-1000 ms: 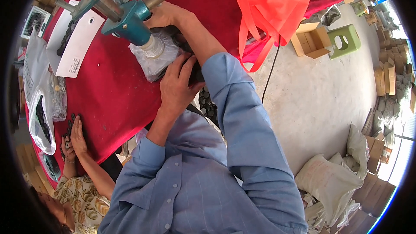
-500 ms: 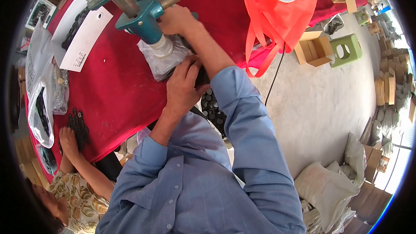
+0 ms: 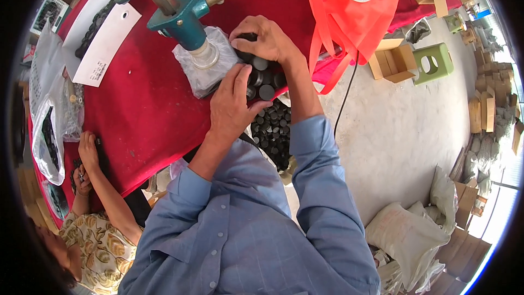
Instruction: The person inserts circular discs one at a time into a manual press machine, pulls the lever to press them, and gathers the finished discs by hand.
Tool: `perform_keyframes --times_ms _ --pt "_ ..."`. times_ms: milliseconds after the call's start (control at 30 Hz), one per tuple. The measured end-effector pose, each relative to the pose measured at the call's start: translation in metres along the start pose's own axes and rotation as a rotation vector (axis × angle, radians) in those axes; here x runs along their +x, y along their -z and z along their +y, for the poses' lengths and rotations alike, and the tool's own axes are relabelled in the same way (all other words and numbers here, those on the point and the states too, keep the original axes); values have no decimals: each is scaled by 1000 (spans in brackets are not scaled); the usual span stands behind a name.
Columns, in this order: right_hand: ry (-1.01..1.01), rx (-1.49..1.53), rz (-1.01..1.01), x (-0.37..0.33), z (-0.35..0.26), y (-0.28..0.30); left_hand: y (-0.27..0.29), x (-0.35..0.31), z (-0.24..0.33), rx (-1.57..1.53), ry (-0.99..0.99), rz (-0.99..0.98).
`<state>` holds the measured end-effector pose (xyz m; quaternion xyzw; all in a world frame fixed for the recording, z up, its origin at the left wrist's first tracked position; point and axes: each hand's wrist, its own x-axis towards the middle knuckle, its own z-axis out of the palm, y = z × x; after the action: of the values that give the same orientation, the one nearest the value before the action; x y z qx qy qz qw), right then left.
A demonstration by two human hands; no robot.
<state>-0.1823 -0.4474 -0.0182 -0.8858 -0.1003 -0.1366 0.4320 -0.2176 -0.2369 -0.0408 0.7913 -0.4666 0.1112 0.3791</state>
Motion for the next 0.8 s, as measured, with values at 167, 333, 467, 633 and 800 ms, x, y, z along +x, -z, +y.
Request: perform_keyframes --times_ms 167,333,467,633,800 --pt "-107 -74 190 -38 -30 -7 4 2 0 25 -2 -37" --pt "-173 -171 425 -68 -46 -18 3 3 -2 18 -69 -50" --pt "-208 -184 400 -94 -60 -18 4 3 -4 -59 -128 -76" --pt "-239 -223 504 -122 -80 -27 5 2 -6 -97 -140 -84" --pt "-431 -30 511 -146 -87 -27 5 1 -5 -160 -107 -70"
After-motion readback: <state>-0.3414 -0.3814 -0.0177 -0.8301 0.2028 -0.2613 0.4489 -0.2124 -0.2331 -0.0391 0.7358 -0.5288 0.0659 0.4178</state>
